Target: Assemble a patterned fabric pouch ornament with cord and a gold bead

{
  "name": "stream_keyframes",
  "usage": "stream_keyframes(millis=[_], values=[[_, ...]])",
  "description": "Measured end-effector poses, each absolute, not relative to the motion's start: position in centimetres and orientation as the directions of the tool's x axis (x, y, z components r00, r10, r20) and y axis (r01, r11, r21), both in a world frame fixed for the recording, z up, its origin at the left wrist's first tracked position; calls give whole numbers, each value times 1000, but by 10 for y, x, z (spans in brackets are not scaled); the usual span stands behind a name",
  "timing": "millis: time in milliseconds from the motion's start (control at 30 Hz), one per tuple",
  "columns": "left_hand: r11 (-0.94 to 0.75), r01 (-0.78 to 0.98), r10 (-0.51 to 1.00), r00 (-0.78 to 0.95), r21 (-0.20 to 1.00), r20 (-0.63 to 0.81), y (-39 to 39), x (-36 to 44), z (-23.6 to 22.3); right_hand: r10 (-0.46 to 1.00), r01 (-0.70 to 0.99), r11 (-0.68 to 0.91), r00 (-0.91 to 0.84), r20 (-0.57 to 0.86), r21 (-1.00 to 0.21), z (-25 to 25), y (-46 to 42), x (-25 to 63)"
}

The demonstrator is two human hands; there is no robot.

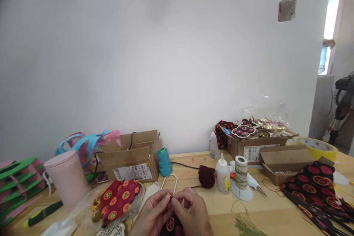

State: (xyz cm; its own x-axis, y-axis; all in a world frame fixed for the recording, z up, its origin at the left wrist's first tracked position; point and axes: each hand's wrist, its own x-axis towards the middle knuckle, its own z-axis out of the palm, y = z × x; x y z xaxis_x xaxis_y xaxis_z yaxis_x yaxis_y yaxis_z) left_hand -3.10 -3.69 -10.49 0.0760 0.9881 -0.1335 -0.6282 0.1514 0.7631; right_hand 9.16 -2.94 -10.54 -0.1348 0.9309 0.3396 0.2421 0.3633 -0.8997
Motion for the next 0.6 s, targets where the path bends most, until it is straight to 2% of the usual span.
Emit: stream_keyframes(millis=[367,600], values=[[118,-593,991,25,797,-128,-36,-30,-106,956,95,277,-123,265,-956,-100,-33,90],[122,-601,992,57,790,-110,-35,-30,-107,948,147,316,-93,305,-937,-104,-30,89]])
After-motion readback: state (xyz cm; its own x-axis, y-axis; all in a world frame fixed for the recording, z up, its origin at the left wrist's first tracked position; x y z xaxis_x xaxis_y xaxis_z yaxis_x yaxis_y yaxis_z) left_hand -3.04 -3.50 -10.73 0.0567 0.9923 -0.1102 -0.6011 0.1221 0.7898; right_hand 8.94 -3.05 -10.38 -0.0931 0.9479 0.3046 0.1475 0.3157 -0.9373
